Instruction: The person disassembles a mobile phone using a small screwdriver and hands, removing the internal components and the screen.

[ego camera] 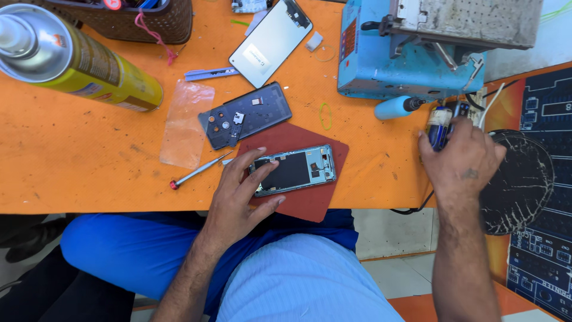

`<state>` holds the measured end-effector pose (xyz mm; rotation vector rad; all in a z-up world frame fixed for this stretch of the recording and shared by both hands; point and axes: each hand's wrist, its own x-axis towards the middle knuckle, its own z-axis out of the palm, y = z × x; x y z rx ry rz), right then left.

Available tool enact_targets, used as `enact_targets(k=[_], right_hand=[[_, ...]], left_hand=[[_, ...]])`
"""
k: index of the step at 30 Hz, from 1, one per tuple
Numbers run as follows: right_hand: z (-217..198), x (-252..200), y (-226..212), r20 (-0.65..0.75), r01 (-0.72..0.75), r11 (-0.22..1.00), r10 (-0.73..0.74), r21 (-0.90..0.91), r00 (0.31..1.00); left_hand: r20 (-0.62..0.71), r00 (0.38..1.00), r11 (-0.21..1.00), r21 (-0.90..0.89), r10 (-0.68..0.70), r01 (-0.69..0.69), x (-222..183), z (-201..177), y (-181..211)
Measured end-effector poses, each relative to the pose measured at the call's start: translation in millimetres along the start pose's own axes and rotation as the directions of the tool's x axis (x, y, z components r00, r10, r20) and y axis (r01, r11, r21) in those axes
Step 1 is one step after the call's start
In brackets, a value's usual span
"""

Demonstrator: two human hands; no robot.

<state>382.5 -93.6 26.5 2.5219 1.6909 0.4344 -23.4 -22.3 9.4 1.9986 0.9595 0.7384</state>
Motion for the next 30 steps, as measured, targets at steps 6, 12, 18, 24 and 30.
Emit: enact_targets(k=[6, 12, 18, 24, 30], right_hand=[[17, 22, -12, -0.01, -0.084, 0.996, 0.084, 0.011, 0.996], [-11, 12, -14, 0.318, -0.256, 0.966, 0.23, 0.042, 0.92], [-53, -35, 27, 0.519, -0.427, 0.89, 0.29, 0.163, 0.804], [-82, -73, 32, 0.631, -0.49, 0.574, -0.061, 0.656, 0.773], [-60, -98, -81, 0.373, -0.405, 0.012, -0.414, 0.914, 0.83]], left_hand=[[-0.098, 0.995, 0.999, 0.053, 0.016, -0.011, -6, -9, 3], [-0.203, 0.979, 0.999, 0.053, 0.009, 0.002, -16, -17, 7], [-0.274, 0.962, 0.998, 0.062, 0.017, 0.001, -28, -22, 15], [-0.217, 0.974, 0.998, -0.009, -0.063, 0.063, -36, -15, 34], [0.206, 0.972, 0.919, -0.351, -0.111, 0.179, -33, -2, 71]])
